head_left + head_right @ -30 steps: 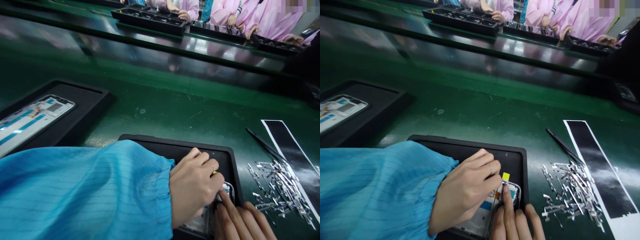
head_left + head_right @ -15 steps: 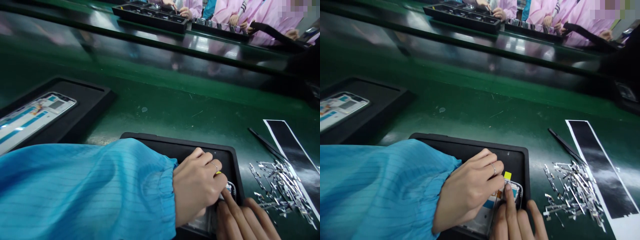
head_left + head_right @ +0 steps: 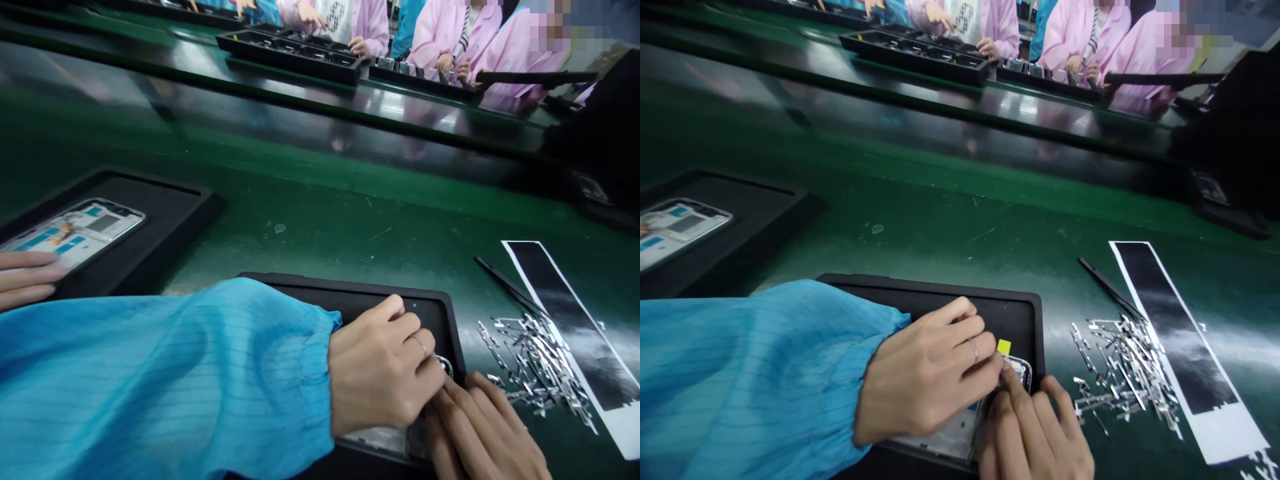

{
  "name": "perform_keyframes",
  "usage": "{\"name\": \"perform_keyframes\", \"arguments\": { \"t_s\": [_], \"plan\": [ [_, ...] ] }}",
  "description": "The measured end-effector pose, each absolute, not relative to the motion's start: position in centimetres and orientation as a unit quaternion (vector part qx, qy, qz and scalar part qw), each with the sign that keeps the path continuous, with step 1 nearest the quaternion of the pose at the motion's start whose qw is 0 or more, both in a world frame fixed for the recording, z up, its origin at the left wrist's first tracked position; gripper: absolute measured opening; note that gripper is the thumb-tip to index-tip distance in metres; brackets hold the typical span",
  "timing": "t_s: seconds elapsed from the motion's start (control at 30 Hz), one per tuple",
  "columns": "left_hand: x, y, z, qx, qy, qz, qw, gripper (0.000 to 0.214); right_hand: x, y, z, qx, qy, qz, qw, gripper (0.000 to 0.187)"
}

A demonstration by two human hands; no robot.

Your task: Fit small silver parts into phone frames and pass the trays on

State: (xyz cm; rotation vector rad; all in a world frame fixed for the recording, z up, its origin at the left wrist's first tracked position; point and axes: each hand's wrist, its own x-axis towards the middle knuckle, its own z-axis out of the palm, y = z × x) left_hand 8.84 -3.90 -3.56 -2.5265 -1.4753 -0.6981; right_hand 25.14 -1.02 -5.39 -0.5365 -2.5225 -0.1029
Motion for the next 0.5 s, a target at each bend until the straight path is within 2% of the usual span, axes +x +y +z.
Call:
{"name": "perform_keyframes", "arguments": {
  "t_s": [0.2, 0.33, 0.4, 0.5],
  "plan": [
    [8.54, -3.92, -4.07, -0.834, -0.480, -0.265, 0.071, 0.031, 24.90, -1.01, -5.85, -0.194, -0.938, -0.043, 0.285, 0.015],
    [8.57, -3.94, -3.80, -0.794, -0.561, -0.232, -0.033, 0.020, 24.82, -0.97, -5.98, -0.187, -0.937, -0.058, 0.290, 0.011],
    [8.56, -4.03, -3.67, -0.774, -0.586, -0.224, -0.087, 0.019, 24.84, -0.98, -5.89, -0.185, -0.939, -0.065, 0.282, 0.010],
    [8.50, -4.22, -3.75, -0.762, -0.589, -0.244, -0.116, 0.021, 24.76, -1.06, -5.75, -0.181, -0.942, -0.077, 0.273, 0.012]
  ]
}}
